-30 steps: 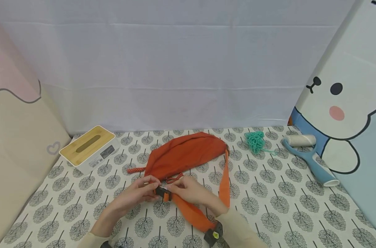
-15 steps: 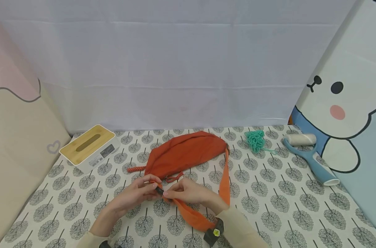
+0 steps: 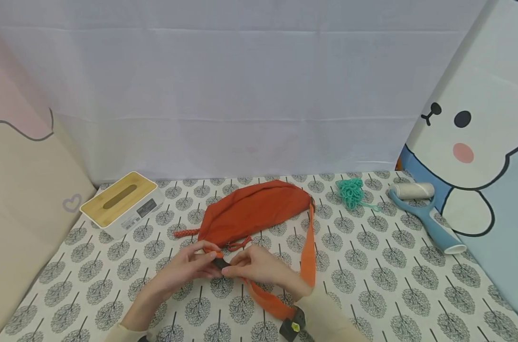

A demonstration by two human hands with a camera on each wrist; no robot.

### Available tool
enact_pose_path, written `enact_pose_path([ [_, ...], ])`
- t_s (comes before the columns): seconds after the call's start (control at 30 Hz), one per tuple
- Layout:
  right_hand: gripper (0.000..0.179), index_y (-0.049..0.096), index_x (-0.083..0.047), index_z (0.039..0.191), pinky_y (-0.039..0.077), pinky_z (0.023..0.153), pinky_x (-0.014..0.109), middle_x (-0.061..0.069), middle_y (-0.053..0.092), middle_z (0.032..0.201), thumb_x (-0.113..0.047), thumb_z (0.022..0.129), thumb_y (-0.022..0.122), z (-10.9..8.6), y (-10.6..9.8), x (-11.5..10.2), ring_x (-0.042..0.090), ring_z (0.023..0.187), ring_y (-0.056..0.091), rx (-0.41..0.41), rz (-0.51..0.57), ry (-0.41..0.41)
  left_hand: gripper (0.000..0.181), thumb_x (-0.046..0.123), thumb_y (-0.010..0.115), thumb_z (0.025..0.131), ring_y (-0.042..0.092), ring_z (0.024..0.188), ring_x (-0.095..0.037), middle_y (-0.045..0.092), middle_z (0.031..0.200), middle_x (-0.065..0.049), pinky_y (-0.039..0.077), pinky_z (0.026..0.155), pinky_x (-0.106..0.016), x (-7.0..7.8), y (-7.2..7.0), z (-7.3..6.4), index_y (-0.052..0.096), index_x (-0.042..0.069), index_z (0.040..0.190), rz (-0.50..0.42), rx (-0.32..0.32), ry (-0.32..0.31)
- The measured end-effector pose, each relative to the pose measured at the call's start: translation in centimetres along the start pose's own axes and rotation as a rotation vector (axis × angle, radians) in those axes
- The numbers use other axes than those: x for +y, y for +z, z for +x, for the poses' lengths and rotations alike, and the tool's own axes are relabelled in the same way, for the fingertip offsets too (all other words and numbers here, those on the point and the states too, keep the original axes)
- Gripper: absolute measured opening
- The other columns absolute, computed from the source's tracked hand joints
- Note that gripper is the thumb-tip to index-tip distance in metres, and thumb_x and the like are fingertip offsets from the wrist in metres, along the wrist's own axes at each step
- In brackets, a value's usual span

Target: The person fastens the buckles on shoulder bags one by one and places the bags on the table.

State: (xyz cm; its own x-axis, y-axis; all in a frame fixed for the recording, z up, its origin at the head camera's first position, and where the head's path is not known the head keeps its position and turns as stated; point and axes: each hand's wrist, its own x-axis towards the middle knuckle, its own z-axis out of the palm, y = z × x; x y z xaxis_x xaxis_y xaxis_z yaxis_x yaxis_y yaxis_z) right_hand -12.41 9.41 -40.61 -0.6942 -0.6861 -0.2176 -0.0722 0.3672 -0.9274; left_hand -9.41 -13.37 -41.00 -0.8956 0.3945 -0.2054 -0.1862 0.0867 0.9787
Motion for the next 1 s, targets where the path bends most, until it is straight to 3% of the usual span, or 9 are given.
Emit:
enact_pose_path([
  [0.23,0.038,0.067,-0.001,0.116,0.052,0.071,0.028,0.001,0.07,0.097,-0.032,0.094,0.066,0.0,0.3,-0.1,0.01,0.08,0.063,0.029,-0.071,0.022,0.031,0.015,0.061,0.097,0.07,0.075,-0.025,0.071,0.084,-0.015,0.057,0.071,-0.034,-0.1,0.1,0.0,0.055,-0.007,0.119,0.012,0.039,-0.001],
  [0.37,0.03,0.07,-0.001,0.11,0.037,0.055,0.021,-0.005,0.055,0.07,-0.025,0.101,0.055,0.1,0.1,0.2,0.007,0.057,0.044,0.008,-0.071,-0.017,0.03,0.011,0.06,0.096,0.068,0.075,-0.026,0.07,0.084,-0.015,0.057,0.071,-0.034,-0.3,-0.1,-0.1,0.054,-0.007,0.12,0.031,0.024,0.017],
  [0.43,0.027,0.07,0.0,0.108,0.033,0.053,0.021,-0.005,0.05,0.067,-0.019,0.101,0.053,0.2,0.0,0.4,0.007,0.055,0.037,0.0,-0.057,-0.031,0.03,0.009,0.061,0.096,0.067,0.075,-0.024,0.069,0.085,-0.015,0.057,0.071,-0.033,-0.4,-0.2,0.0,0.053,-0.007,0.12,0.038,0.011,0.027],
  [0.63,0.026,0.067,0.006,0.113,0.045,0.068,0.021,0.009,0.071,0.099,-0.011,0.095,0.062,0.3,0.1,0.7,0.006,0.076,0.056,0.007,-0.026,-0.028,0.029,0.0,0.06,0.093,0.065,0.077,-0.02,0.069,0.096,-0.019,0.056,0.071,-0.029,-0.9,-0.4,0.0,0.049,-0.008,0.118,0.041,-0.013,0.047],
  [0.87,0.023,0.067,0.008,0.109,0.049,0.068,0.022,0.01,0.071,0.09,-0.006,0.091,0.067,0.4,0.7,0.7,0.01,0.077,0.061,0.033,-0.045,-0.03,0.027,-0.006,0.059,0.09,0.063,0.082,-0.021,0.064,0.094,-0.017,0.056,0.071,-0.03,-1.0,-0.5,0.0,0.043,-0.003,0.111,0.096,-0.019,0.066],
  [1.0,0.022,0.067,0.007,0.107,0.049,0.066,0.023,0.007,0.07,0.087,-0.006,0.09,0.068,0.4,1.1,0.5,0.01,0.075,0.061,0.042,-0.088,-0.024,0.027,-0.005,0.063,0.089,0.059,0.08,-0.018,0.057,0.095,-0.013,0.053,0.068,-0.026,-1.1,-0.4,-0.1,0.044,0.001,0.108,0.248,0.006,0.095],
])
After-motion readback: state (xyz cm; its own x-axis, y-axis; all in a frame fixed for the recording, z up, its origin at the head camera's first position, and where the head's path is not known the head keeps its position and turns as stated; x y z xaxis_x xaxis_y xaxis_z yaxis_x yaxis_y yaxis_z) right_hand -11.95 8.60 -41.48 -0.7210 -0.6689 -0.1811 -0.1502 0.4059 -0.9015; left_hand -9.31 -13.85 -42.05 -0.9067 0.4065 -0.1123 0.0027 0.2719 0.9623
